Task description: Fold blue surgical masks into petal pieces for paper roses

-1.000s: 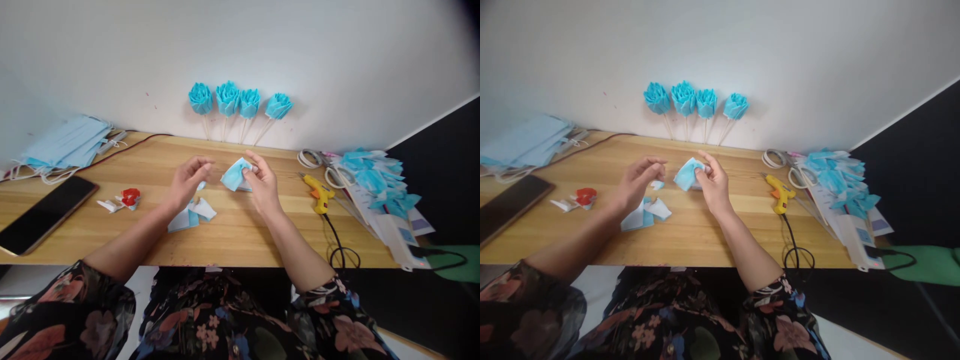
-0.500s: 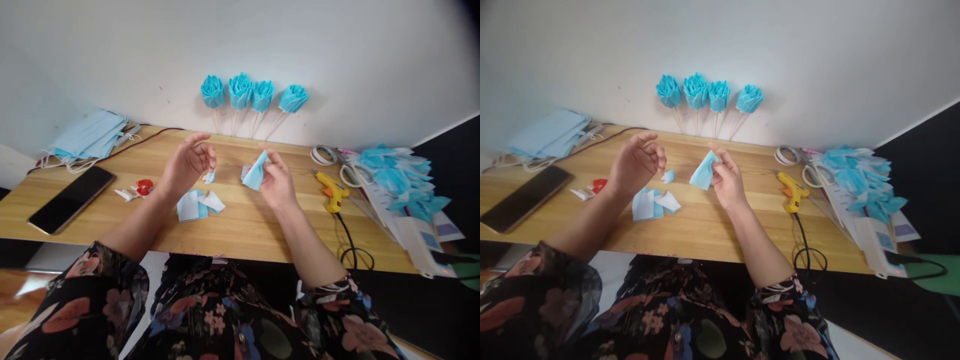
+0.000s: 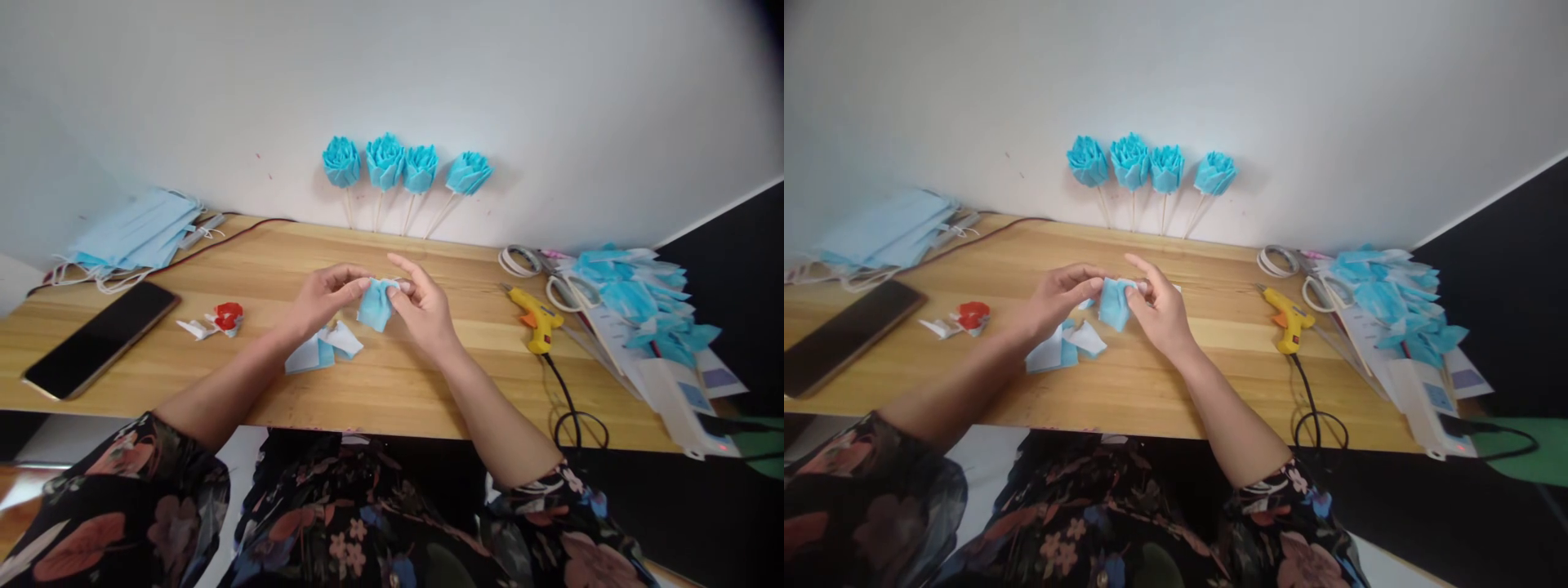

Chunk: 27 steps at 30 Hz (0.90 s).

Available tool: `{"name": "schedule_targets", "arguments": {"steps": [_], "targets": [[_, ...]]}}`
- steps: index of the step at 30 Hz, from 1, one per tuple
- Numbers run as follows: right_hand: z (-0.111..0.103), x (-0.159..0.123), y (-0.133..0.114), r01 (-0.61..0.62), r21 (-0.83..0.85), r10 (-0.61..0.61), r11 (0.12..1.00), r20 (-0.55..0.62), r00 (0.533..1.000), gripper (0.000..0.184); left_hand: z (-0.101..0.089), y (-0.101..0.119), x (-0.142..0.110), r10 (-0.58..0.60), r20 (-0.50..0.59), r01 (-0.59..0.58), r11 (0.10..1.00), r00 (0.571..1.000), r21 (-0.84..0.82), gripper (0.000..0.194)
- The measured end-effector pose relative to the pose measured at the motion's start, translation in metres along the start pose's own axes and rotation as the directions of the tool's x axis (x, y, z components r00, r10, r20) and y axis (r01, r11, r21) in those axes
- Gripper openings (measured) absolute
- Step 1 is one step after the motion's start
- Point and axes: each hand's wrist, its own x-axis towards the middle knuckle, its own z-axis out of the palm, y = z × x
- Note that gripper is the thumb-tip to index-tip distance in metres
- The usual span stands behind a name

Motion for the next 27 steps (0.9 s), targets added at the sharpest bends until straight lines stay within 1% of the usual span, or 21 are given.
{"name": "schedule_targets", "arguments": {"steps": [2,4,7,10,13,16,19,23,27], "targets": [[0.0004,-0.0009,-0.001,0.006,-0.024,-0.006,1.0,0.007,1.0,0.044,0.0013,-0.0004,-0.0002,0.012,-0.028,-0.012,1.0,1.0,-0.024,0.03],[-0.0002,-0.0008,-0.0032,0.01,-0.015,-0.01,1.0,0.001,1.0,0.041,0.0018,0.001,-0.0005,0.032,-0.064,-0.034,0.999,0.997,-0.033,0.028],[-0.0027,0.0013,-0.007,0.024,0.051,-0.021,0.998,-0.041,0.999,0.037,0.0017,0.005,-0.0009,0.045,-0.126,-0.05,0.998,0.991,-0.043,0.026],[-0.0048,0.0035,-0.0092,0.041,0.13,-0.032,0.991,-0.073,0.997,0.032,0.0013,0.0079,-0.0011,0.033,-0.16,-0.041,0.998,0.987,-0.048,0.024],[-0.0056,0.0043,-0.0091,0.064,0.133,-0.052,0.989,-0.093,0.994,0.028,0.0009,0.0079,-0.0007,0.017,-0.186,-0.027,0.998,0.982,-0.048,0.021],[-0.0062,0.004,-0.0077,0.084,0.061,-0.079,0.995,-0.089,0.993,0.031,0.0004,0.0063,-0.0002,0.016,-0.187,-0.027,0.998,0.982,-0.055,0.021],[-0.0069,0.0039,-0.0066,0.077,0.012,-0.076,0.997,-0.081,0.994,0.033,0.0001,0.0048,-0.0004,0.026,-0.171,-0.036,0.998,0.985,-0.057,0.02],[-0.0065,0.0037,-0.0066,0.044,-0.021,-0.045,0.999,-0.058,0.997,0.038,0.0009,0.0045,-0.0017,0.029,-0.161,-0.036,0.998,0.987,-0.042,0.02],[-0.003,0.0028,-0.0062,-0.017,0.014,0.017,1.0,-0.015,1.0,0.038,0.004,0.0059,-0.0028,0.043,-0.123,-0.048,0.998,0.992,-0.042,0.022]]}}
